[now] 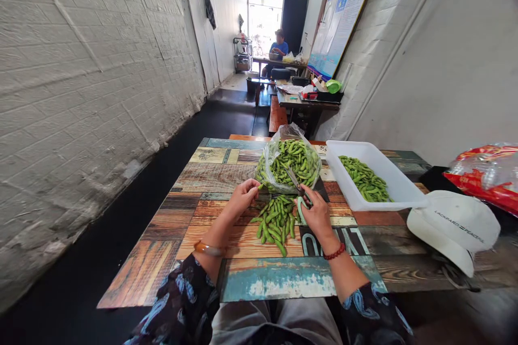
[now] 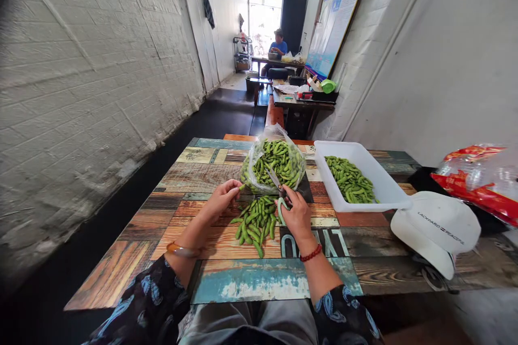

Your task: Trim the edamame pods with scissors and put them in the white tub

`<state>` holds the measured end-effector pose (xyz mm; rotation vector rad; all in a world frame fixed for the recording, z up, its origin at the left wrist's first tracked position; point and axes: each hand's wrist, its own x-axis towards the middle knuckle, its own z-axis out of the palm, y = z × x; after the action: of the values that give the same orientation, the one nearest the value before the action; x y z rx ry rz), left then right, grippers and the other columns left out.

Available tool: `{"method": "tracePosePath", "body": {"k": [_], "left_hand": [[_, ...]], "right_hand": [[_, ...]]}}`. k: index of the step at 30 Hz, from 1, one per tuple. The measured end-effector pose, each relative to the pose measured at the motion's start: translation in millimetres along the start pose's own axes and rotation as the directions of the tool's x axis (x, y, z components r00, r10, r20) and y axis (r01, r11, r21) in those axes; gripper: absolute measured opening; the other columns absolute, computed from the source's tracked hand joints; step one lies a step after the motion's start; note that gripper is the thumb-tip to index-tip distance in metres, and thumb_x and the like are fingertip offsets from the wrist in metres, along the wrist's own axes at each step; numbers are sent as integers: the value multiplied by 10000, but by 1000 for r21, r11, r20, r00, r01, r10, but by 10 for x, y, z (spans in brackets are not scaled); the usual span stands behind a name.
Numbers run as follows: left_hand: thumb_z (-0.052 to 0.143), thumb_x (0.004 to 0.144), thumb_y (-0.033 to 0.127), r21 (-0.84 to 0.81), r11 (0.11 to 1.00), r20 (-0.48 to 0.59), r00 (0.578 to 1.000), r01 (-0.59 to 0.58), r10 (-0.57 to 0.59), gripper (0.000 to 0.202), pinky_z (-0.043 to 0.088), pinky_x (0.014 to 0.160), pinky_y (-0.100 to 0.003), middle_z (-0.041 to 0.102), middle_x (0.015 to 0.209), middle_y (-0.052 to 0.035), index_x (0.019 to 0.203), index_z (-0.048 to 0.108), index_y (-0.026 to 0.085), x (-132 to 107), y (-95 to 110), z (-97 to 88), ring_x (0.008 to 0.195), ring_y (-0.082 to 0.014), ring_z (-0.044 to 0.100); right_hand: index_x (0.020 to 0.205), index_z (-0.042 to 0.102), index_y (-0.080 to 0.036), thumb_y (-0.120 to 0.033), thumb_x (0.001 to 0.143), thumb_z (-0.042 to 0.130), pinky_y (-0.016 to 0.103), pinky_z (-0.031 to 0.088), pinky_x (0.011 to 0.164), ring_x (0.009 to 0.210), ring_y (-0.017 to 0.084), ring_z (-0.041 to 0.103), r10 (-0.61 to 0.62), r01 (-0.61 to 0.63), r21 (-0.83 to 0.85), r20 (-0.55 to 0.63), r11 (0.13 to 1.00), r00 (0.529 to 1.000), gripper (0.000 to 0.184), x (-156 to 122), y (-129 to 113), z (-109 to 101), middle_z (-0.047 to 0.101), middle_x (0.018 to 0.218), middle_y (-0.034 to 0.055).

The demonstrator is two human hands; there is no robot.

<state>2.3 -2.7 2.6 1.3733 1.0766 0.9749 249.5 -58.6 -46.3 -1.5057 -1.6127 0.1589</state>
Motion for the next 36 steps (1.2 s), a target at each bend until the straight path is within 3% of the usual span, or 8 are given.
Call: {"method": "tracePosePath", "body": {"k": [16,23,28,33,36], "left_hand": [[564,771,320,-51,999,-9,1000,2,-3,166,328,478,-193,541,611,47,829,527,169,25,-69,-20,480,-69,438],[705,725,362,-257,966,25,999,36,-31,294,373,495,-196,597,656,19,887,609,136,37,-72,-33,502,-64,485],[810,673,427,-395,917,77,996,63,-35,419,436,540,-213,623,690,-4,899,649,113,42,-92,-29,543,-70,536],[828,660,448,-377,925,91,996,53,-20,446,428,524,-201,638,669,-2,886,642,113,11,-47,7,514,-66,546],[820,670,461,-350,936,86,996,28,2,444,428,517,-196,645,675,-9,869,638,108,-8,-7,35,512,-67,555]], "right_hand": [[1310,626,-214,-374,868,651,354,600,857,924,203,699,-67,65,61,34,996,997,471,-19,0,17,698,1126,108],[1307,622,-202,-347,874,649,358,588,888,970,212,691,-90,87,63,46,994,995,457,-27,-42,-9,697,1143,109],[1311,611,-210,-353,875,655,344,555,942,1052,215,666,-179,167,102,126,981,976,461,-65,-174,-81,687,1180,101],[1304,616,-214,-355,864,665,306,564,805,826,181,664,-189,171,90,262,981,946,465,-89,-250,-134,695,1011,71],[1296,625,-215,-370,848,682,312,555,788,788,177,644,-182,164,86,291,983,939,477,-89,-243,-148,684,939,56]]}}
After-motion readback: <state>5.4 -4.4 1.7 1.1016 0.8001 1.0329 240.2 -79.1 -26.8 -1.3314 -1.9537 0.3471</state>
